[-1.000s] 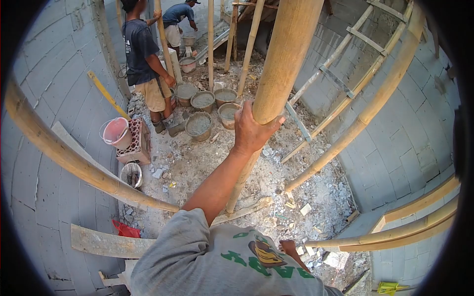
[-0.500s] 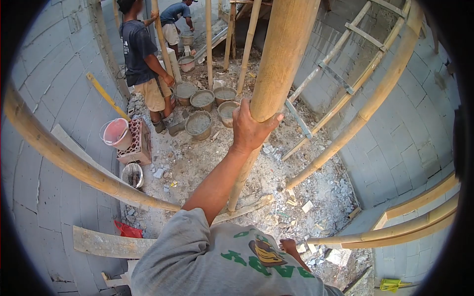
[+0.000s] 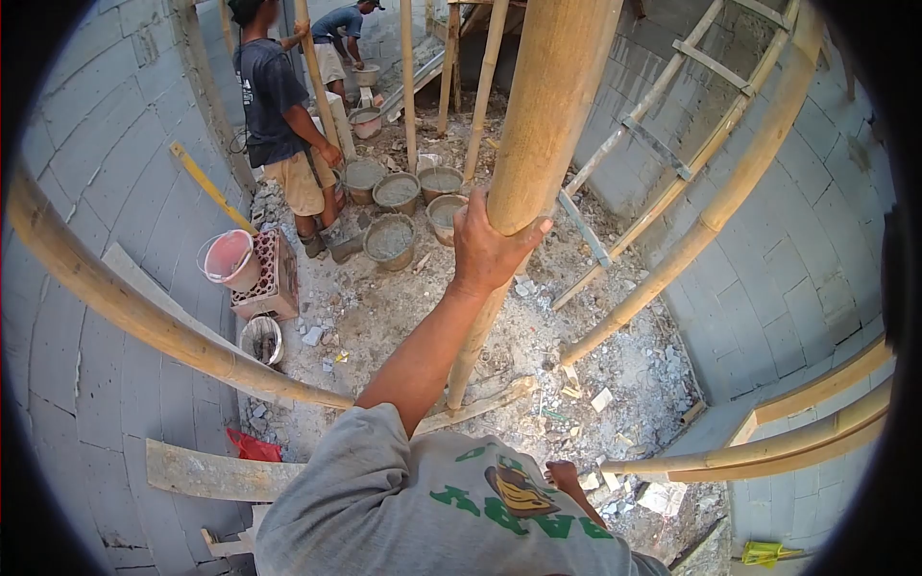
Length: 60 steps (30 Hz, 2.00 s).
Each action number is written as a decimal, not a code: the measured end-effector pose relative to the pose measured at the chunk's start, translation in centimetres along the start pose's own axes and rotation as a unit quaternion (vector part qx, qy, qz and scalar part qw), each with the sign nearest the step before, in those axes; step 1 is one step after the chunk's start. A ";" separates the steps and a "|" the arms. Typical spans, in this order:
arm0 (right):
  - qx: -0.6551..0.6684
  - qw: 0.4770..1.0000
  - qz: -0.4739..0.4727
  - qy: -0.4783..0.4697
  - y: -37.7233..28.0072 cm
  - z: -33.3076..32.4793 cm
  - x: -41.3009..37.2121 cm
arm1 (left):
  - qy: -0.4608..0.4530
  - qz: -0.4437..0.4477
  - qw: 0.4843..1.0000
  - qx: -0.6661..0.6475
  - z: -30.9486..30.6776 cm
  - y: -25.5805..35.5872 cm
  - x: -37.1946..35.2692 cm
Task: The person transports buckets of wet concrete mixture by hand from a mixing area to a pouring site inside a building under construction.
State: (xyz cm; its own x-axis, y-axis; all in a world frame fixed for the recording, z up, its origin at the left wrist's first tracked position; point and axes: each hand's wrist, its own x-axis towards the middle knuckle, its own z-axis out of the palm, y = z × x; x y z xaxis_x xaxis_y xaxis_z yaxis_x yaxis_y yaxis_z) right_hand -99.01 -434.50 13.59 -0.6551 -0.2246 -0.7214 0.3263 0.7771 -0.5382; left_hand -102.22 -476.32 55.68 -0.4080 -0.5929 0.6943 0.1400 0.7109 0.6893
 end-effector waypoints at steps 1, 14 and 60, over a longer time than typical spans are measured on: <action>0.085 0.995 0.052 0.020 -0.5 0.1 -0.2 | -0.001 0.000 1.000 0.000 0.0 -0.1 0.0; 0.047 0.996 0.067 0.029 -0.7 -0.2 -0.8 | 0.000 -0.010 1.000 0.001 0.0 0.2 -0.1; -0.152 0.961 -0.230 0.008 0.9 -0.5 -0.2 | 0.000 -0.012 1.000 0.012 0.2 0.1 -0.1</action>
State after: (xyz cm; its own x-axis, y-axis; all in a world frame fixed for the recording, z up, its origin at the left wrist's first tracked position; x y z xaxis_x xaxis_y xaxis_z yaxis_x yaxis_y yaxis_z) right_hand -98.92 -433.50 13.45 -0.6935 -0.5785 -0.4295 -0.2128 0.7340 -0.6450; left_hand -102.34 -476.11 55.70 -0.4100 -0.6099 0.6782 0.1083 0.7058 0.7001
